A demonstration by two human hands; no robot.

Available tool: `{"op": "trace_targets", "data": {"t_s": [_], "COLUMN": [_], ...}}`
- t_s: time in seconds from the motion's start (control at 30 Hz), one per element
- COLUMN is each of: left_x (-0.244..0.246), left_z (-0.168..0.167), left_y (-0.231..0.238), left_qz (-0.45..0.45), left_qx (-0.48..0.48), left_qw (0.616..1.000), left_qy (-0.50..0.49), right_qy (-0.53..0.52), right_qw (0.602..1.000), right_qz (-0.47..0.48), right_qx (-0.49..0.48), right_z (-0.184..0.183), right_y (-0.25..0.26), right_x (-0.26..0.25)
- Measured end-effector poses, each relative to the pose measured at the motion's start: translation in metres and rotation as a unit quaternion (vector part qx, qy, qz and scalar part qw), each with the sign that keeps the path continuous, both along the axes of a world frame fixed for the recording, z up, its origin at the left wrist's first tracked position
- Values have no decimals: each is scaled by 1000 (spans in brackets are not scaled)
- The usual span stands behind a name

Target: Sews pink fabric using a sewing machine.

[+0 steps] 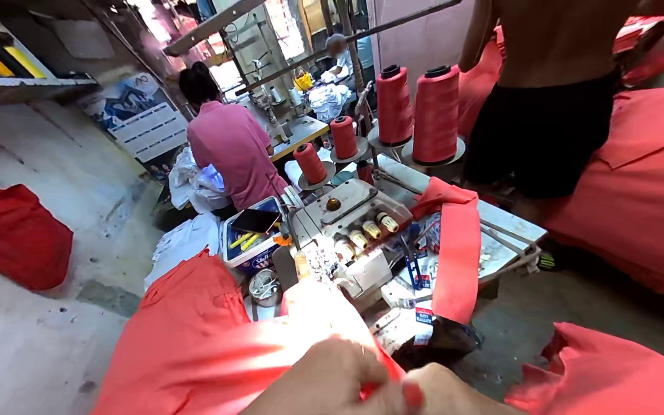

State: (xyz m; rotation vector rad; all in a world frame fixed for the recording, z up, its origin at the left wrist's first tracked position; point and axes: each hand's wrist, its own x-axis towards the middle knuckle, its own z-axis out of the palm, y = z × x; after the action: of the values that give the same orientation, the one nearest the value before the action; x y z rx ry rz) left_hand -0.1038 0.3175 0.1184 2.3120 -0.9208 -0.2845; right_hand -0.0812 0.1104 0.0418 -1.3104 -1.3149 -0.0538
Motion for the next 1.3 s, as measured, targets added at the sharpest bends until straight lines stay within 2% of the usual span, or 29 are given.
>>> {"op": "trace_targets", "data": {"t_s": [0.07, 0.13, 0.17, 0.23, 0.3, 0.37, 0.4, 0.43, 0.47, 0.53, 0.57, 0.6, 0.63, 0.67, 0.7, 0.77, 0.87, 1.0, 1.07, 1.13, 1.2, 1.3], "left_x": [-11, -21, -23, -23, -24, -22, -18, -14, -12, -9, -10, -12, -14, -16, -17, -21, -26, -35, -38, -41, -43, -45], "left_z": [37, 84, 101, 113, 107, 100, 103, 104, 105, 90, 83, 76, 70, 64, 60, 54, 50, 46, 44, 42, 40, 37], "left_y": [12, 24, 25, 11, -15, -19, -7, 18, 45, 95, 110, 121, 128, 135, 139, 140, 129, 125, 129, 127, 124, 121], "left_qz": [-18, 21, 47, 56, 48, 88, 134, 160, 163, 148, 163, 184, 205, 217, 221, 212, 179, 134, 125, 120, 110, 95], "left_qx": [184, 336, 389, 450, 495, 528, 532, 511, 493, 427, 402, 377, 355, 336, 319, 301, 283, 321, 336, 338, 331, 346], "left_qw": [983, 941, 919, 886, 853, 824, 822, 827, 832, 836, 841, 852, 862, 870, 876, 882, 884, 869, 860, 855, 855, 847], "left_qy": [-14, -23, -37, -96, -157, -186, -155, -171, -194, -312, -323, -315, -299, -288, -285, -294, -327, -351, -363, -375, -385, -392], "right_qy": [24, 78, 136, 248, 216, 219, 241, 220, 179, 117, 104, 92, 76, 67, 63, 50, 20, -62, -147, -236, -283, -237], "right_qw": [990, 969, 964, 953, 962, 949, 926, 917, 923, 930, 941, 961, 973, 963, 944, 919, 935, 982, 971, 947, 935, 945], "right_qz": [-116, -225, -227, -154, -116, -65, -47, -46, -52, -14, -21, -76, -169, -260, -323, -391, -353, -169, -156, -173, -168, -204], "right_qx": [72, 69, 38, -77, -124, -216, -285, -329, -337, -349, -320, -249, -137, -30, 21, 11, -19, 56, 107, 134, 133, 101], "right_z": [-15, -52, -69, -81, -73, -33, -2, 13, 9, -14, -28, -42, -58, -72, -77, -76, -62, -14, 0, -7, -26, -57], "right_y": [16, 49, 69, 113, 166, 196, 204, 214, 220, 209, 194, 176, 163, 155, 148, 138, 147, 164, 166, 157, 139, 121], "right_x": [-1, -9, -19, -41, -33, -4, 11, 23, 27, 30, 30, 27, 28, 34, 43, 58, 61, 39, 30, 26, 27, 42]}}
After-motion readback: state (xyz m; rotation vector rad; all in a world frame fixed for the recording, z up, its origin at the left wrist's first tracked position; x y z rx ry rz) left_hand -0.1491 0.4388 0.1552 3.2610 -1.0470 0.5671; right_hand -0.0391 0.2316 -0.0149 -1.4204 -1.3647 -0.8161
